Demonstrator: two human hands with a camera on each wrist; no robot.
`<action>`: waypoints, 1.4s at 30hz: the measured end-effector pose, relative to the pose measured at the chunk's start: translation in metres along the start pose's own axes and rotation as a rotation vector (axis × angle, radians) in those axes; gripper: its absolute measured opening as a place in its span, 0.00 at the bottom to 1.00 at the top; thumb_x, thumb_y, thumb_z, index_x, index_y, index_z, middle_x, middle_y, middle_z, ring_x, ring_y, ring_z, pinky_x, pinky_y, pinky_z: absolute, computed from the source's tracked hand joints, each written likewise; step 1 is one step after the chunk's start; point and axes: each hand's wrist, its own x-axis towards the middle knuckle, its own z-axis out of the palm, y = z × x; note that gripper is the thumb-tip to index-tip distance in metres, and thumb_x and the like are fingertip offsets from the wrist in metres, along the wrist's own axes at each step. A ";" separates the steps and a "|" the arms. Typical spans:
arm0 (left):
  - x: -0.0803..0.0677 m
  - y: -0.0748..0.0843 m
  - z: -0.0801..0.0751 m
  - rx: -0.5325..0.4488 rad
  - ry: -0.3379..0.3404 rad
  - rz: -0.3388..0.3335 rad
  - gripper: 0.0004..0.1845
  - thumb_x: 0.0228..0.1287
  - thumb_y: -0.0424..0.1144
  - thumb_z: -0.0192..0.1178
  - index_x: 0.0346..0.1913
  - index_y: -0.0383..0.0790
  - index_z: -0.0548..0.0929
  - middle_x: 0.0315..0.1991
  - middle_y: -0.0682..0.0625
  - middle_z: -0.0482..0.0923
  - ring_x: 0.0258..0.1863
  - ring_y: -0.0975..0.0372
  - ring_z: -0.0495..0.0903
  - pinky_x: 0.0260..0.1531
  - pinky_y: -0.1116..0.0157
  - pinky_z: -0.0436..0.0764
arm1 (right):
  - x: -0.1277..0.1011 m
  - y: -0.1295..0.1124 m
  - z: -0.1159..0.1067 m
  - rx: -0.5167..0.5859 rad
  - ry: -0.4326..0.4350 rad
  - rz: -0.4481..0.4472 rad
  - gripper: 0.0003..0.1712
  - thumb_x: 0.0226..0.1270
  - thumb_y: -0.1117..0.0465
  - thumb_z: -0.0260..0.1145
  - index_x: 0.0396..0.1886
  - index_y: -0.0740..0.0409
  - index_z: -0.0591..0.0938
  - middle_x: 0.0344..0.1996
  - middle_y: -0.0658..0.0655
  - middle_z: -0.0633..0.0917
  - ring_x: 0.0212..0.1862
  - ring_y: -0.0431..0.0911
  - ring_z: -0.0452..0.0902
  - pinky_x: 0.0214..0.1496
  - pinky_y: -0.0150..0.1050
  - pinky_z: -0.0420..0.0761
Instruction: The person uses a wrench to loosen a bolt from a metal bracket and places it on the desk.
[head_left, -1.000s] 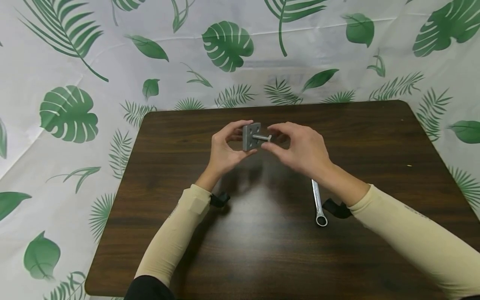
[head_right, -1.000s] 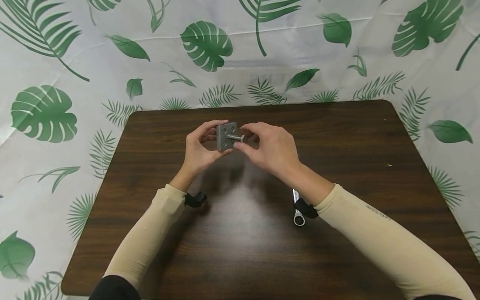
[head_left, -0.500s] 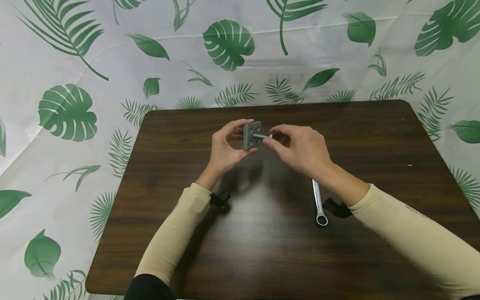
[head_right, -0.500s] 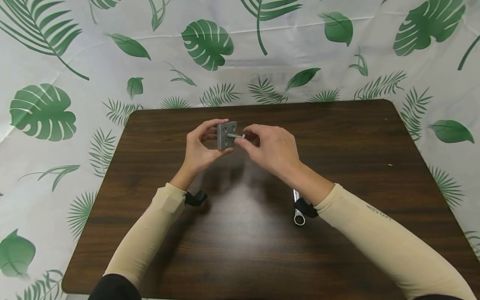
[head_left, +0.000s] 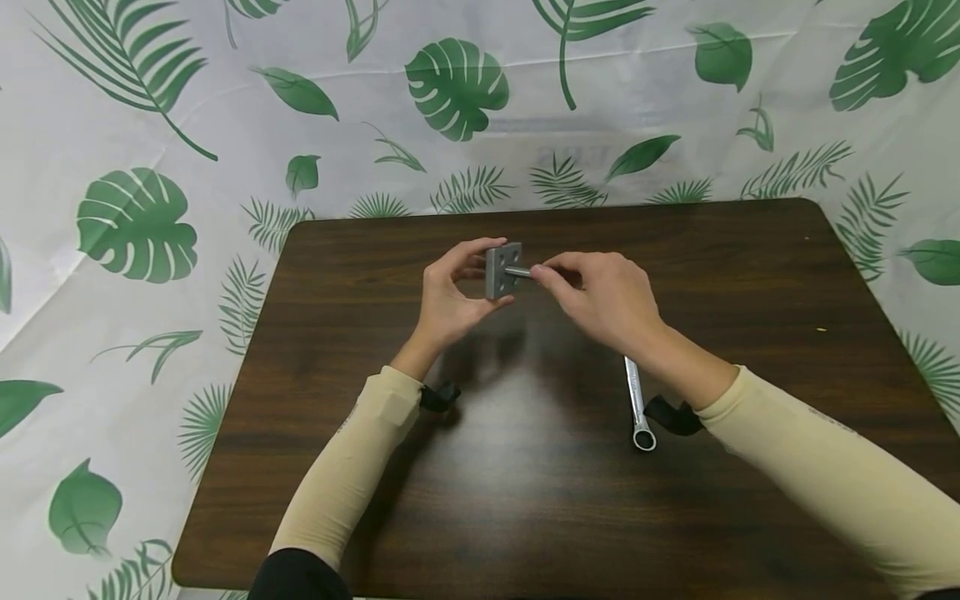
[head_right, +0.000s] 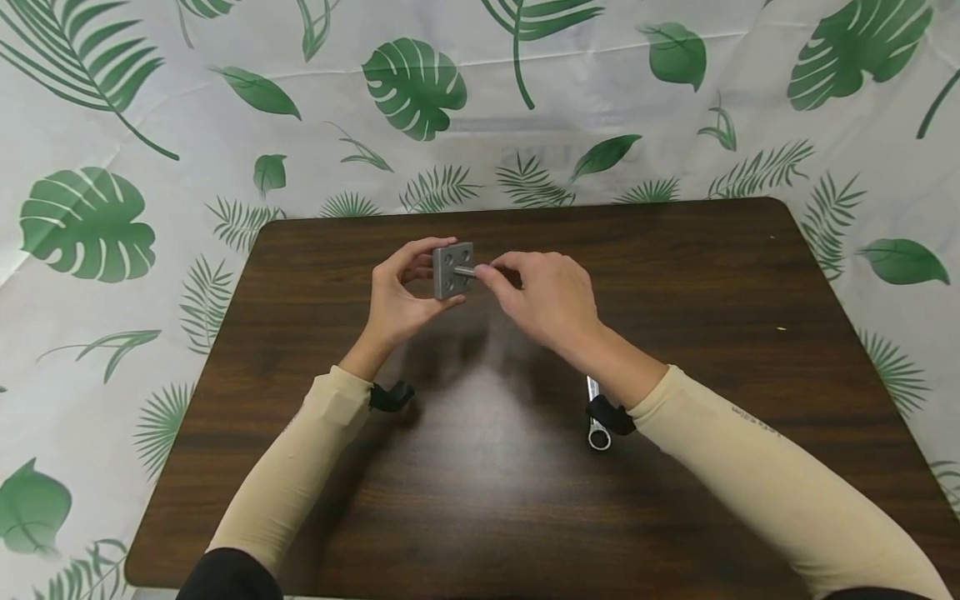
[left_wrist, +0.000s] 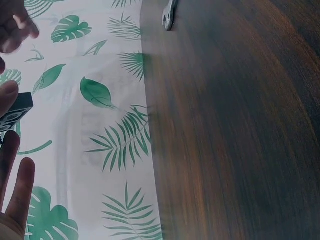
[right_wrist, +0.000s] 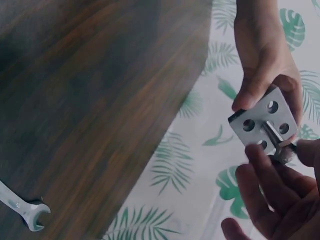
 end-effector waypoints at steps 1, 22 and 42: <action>-0.001 -0.005 0.000 0.000 -0.001 -0.003 0.36 0.36 0.20 0.78 0.56 0.32 0.80 0.48 0.40 0.82 0.37 0.49 0.83 0.38 0.54 0.84 | 0.000 0.000 0.000 0.002 -0.015 0.017 0.19 0.69 0.44 0.64 0.47 0.50 0.88 0.27 0.48 0.85 0.26 0.43 0.74 0.24 0.42 0.70; 0.001 0.011 -0.001 0.016 0.006 -0.017 0.35 0.34 0.17 0.77 0.54 0.26 0.79 0.47 0.35 0.81 0.35 0.46 0.83 0.37 0.51 0.84 | -0.002 0.000 -0.002 0.002 -0.019 0.031 0.20 0.57 0.51 0.76 0.49 0.49 0.87 0.34 0.49 0.87 0.35 0.44 0.81 0.32 0.46 0.75; 0.002 0.009 -0.001 0.017 0.015 -0.004 0.35 0.35 0.17 0.77 0.53 0.26 0.79 0.46 0.35 0.82 0.35 0.47 0.83 0.37 0.50 0.84 | 0.000 0.001 -0.001 0.128 -0.083 0.148 0.21 0.69 0.42 0.63 0.47 0.51 0.88 0.31 0.48 0.87 0.34 0.43 0.79 0.33 0.43 0.74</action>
